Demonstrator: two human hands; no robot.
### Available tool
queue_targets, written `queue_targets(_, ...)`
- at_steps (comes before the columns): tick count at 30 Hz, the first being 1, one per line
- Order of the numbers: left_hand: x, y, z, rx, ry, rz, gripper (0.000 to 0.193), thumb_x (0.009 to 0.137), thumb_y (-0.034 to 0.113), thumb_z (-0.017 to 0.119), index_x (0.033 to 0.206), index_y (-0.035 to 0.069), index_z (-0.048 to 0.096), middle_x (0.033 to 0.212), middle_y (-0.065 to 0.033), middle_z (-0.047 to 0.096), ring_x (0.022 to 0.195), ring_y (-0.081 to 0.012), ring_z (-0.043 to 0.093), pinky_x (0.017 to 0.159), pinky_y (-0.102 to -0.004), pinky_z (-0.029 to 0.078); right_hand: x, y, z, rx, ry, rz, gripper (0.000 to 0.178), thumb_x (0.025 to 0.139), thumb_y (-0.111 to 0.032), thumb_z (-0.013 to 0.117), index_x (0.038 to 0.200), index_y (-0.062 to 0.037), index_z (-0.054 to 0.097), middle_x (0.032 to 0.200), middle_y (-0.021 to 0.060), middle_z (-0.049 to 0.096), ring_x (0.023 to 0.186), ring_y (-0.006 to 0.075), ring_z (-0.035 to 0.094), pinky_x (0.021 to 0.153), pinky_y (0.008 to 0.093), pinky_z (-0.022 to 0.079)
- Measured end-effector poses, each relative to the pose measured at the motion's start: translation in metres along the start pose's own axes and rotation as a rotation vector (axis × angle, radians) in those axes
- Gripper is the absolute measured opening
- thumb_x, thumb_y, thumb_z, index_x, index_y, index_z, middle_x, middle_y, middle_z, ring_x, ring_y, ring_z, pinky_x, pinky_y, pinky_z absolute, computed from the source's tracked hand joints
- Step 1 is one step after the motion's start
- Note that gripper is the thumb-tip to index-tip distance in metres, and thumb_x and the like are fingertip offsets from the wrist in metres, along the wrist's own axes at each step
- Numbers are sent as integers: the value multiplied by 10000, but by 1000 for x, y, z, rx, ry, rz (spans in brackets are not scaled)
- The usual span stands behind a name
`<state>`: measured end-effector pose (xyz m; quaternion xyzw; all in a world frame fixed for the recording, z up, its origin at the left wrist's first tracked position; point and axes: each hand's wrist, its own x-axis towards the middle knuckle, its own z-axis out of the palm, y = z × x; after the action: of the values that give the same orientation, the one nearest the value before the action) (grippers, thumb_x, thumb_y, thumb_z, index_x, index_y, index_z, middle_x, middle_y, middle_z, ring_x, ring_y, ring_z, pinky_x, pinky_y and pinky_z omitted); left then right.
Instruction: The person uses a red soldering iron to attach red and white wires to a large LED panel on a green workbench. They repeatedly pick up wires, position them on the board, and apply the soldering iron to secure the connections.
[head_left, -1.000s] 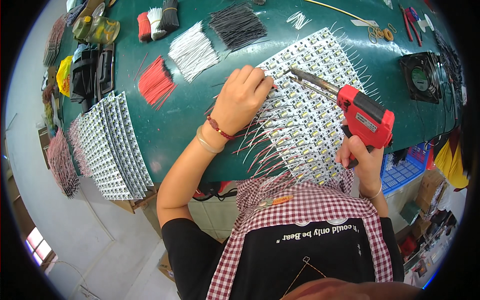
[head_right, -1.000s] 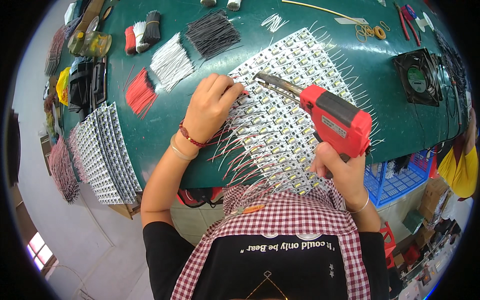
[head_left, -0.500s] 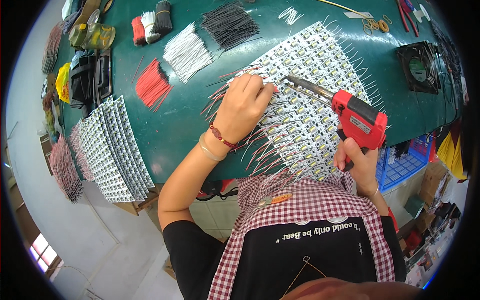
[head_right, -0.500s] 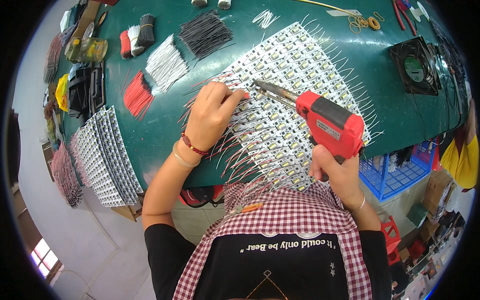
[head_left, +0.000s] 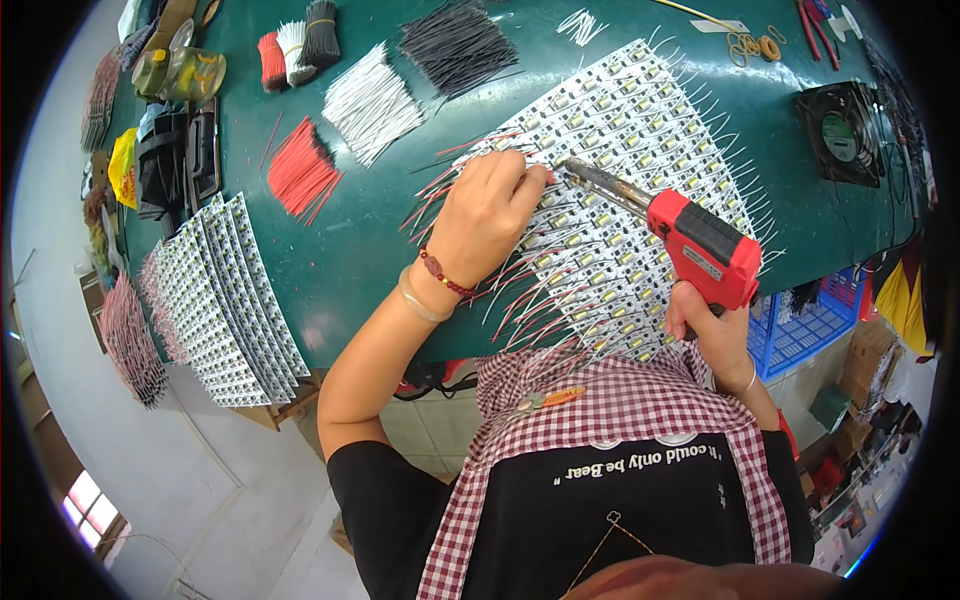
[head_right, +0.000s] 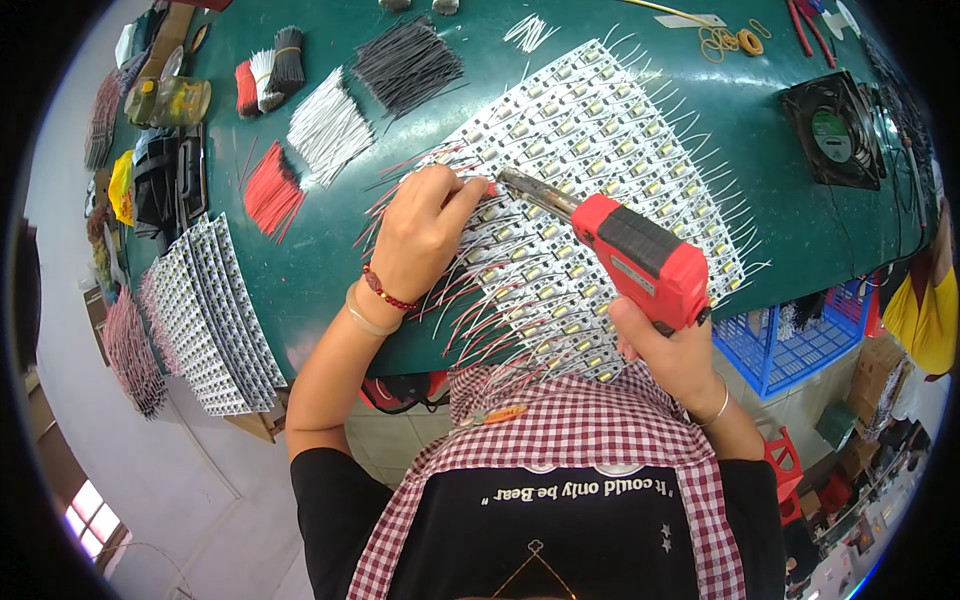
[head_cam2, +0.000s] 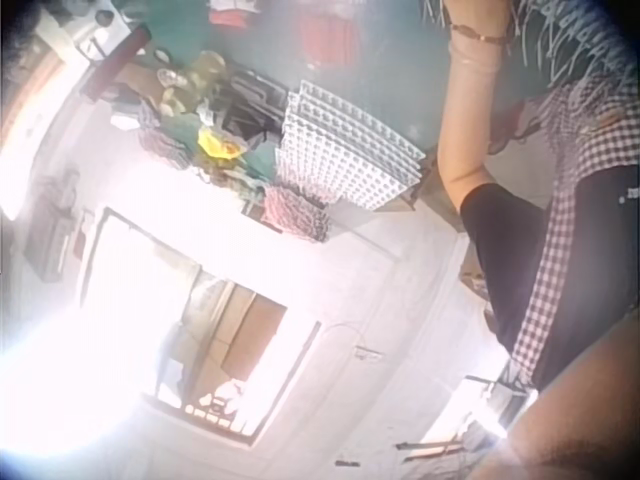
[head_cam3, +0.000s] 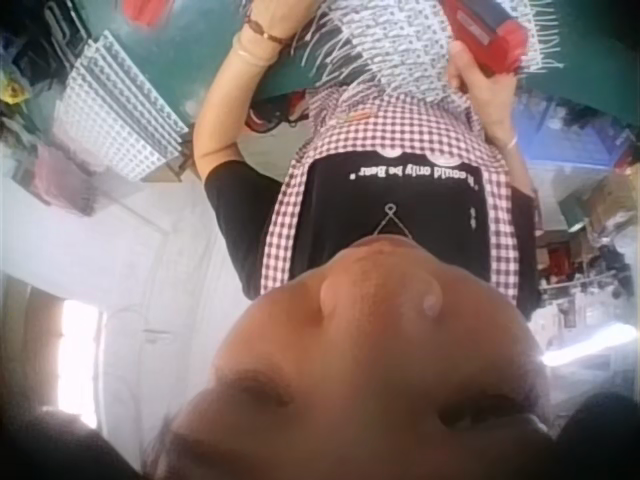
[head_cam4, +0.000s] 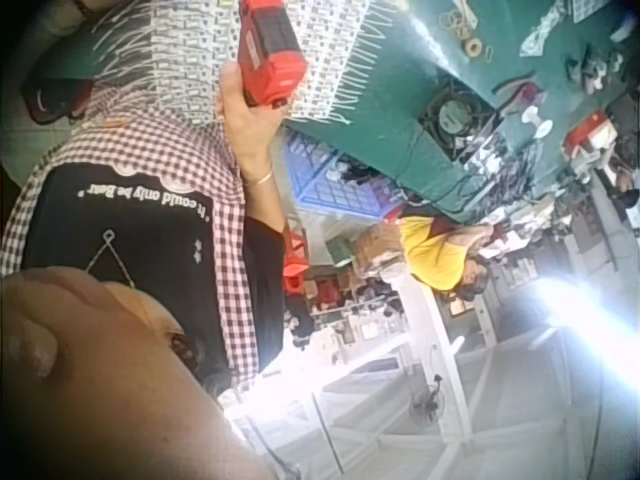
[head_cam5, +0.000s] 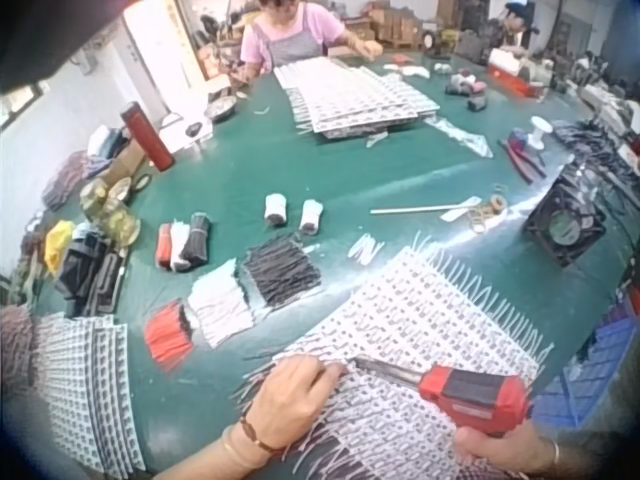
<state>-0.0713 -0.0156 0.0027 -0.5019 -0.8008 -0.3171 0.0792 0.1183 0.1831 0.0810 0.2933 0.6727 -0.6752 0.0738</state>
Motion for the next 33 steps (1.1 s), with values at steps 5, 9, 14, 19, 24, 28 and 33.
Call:
queue_targets(5,2,0,-1,-4,-2,11,261,730,-13,608,986,5,651,776,-77,478,714,-229,523,655,-345,439,-1,2,2,5,14,-9,187,934,-103,579,1038,48,547,615,40,550,503,112,528,501,270,461)
queue_targets(9,2,0,-2,22,-5,21,239,738,-8,611,972,8,652,782,-75,483,721,-232,524,654,-349,438,-4,-2,-2,109,42,-9,118,912,-92,634,939,17,597,665,37,591,539,102,562,506,255,466)
queue_targets(14,3,0,-3,101,-42,46,194,758,20,621,948,20,657,785,-62,492,725,-221,524,657,-336,423,-4,-6,-4,98,31,-35,143,930,-121,610,899,18,596,637,46,583,544,119,565,537,275,480)
queue_targets(19,6,2,-9,173,-27,73,200,743,48,632,940,33,665,783,-42,497,726,-203,516,660,-322,398,-7,-5,-7,133,24,-41,142,937,-106,589,953,35,586,630,50,568,544,127,558,548,287,487)
queue_targets(24,3,16,-11,117,31,66,263,715,38,627,974,14,668,797,-53,492,739,-208,495,666,-326,404,-15,3,-12,234,16,-86,189,945,-86,564,1065,60,545,634,53,550,547,135,542,567,306,493)
queue_targets(28,-5,21,-5,26,-54,18,200,768,42,638,961,-9,636,817,-74,470,765,-220,497,683,-332,428,-20,11,-20,186,-43,-76,174,947,-73,555,1065,55,542,644,52,552,556,140,543,574,316,493)
queue_targets(33,-5,21,2,-1,-12,-7,271,733,8,609,998,16,664,769,-59,464,728,-212,499,675,-325,412,-23,17,-21,159,-29,-9,133,950,-85,568,1007,36,562,657,46,560,568,126,546,560,286,472)
